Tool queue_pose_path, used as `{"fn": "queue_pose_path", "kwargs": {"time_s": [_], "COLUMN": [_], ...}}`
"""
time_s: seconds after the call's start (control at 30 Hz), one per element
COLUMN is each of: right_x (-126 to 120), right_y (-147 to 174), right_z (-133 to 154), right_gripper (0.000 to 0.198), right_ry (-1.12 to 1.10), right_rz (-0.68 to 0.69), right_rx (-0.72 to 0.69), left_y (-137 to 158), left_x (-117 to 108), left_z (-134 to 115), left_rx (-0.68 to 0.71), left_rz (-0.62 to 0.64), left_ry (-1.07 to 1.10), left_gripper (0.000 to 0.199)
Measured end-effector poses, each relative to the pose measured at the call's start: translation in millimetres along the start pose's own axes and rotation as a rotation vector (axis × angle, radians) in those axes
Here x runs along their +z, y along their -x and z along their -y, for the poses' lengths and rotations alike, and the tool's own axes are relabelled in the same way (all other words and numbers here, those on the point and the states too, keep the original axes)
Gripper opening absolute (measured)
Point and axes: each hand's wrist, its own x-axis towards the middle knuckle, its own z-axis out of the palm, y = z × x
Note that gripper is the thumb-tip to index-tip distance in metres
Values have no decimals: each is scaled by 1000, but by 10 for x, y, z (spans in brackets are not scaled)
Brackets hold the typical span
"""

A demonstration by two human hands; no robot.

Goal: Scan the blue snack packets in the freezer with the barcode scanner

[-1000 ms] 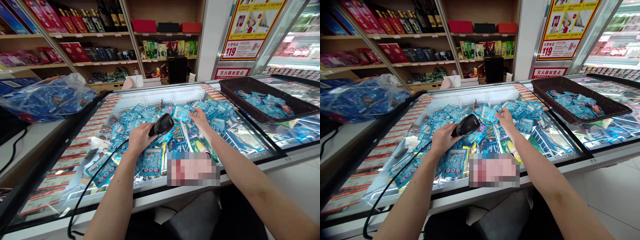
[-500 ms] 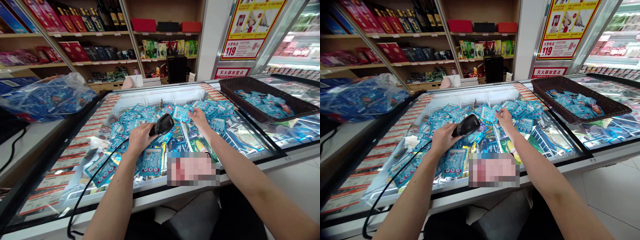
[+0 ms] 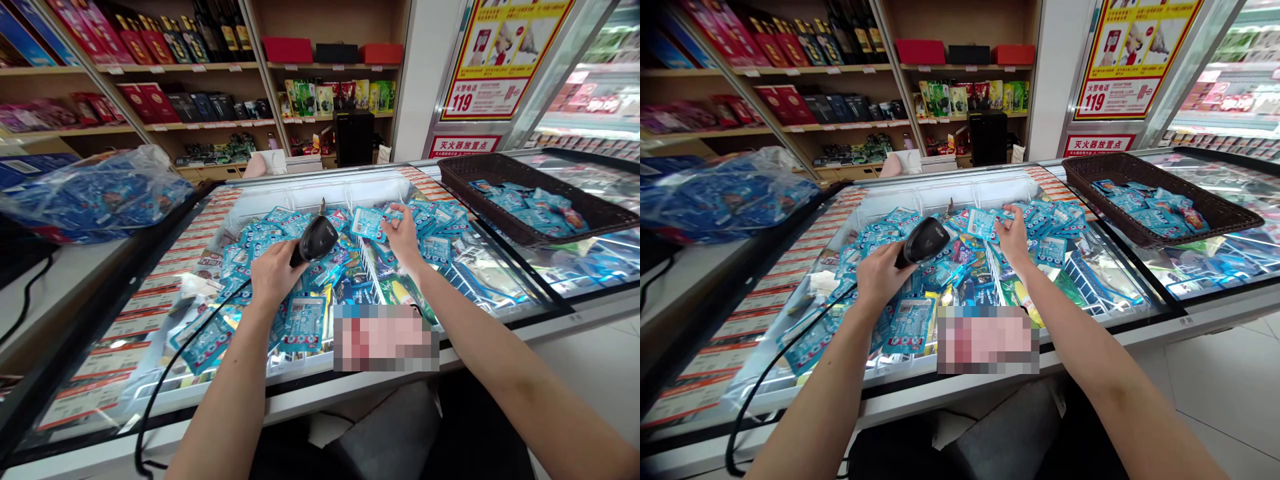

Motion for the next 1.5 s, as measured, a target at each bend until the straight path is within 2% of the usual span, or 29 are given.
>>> {"fn": "queue_pose_path", "kwargs": {"time_s": [0.07, 0.17, 0.3, 0.47, 0.67, 0.77, 0.9, 0.97, 1.17, 1.27, 1.5], "right_x": [-66, -143, -184, -193, -220, -212, -156, -129, -101, -52, 211], "right_y": [14, -7, -54, -10, 59, 66, 82, 93, 103, 104, 126], "right_z": [73, 91, 8, -18, 27, 57, 72, 62, 83, 139, 245], "right_gripper": [43, 32, 34, 54, 40, 36, 32, 31, 32, 33, 43], "right_ry": [151, 346, 593, 870, 1054, 1072, 1032, 1021, 989, 909, 691], "right_rz": [-88, -127, -170, -202, -247, -214, -29, 42, 18, 64, 457], "right_rx": [-86, -182, -154, -160, -123, -176, -344, -379, -387, -428, -567], "left_y": [-3, -11, -23, -25, -25, -28, -28, -29, -34, -32, -29], "left_x": [-6, -22, -43, -54, -59, -60, -58, -56, -69, -84, -92], "left_z": [15, 37, 58, 72, 97, 103, 102, 103, 106, 105, 137], "left_rx": [-57, -112, -174, -235, -260, -286, -311, -318, -343, -359, -355], "left_rz": [-31, -82, -128, -130, -114, -114, -127, -129, -124, -119, -135], "left_ry": [-12, -9, -9, -18, -50, -62, -55, -47, -31, -48, -53], "left_gripper": [39, 40, 42, 42, 42, 43, 43, 42, 42, 41, 38]}}
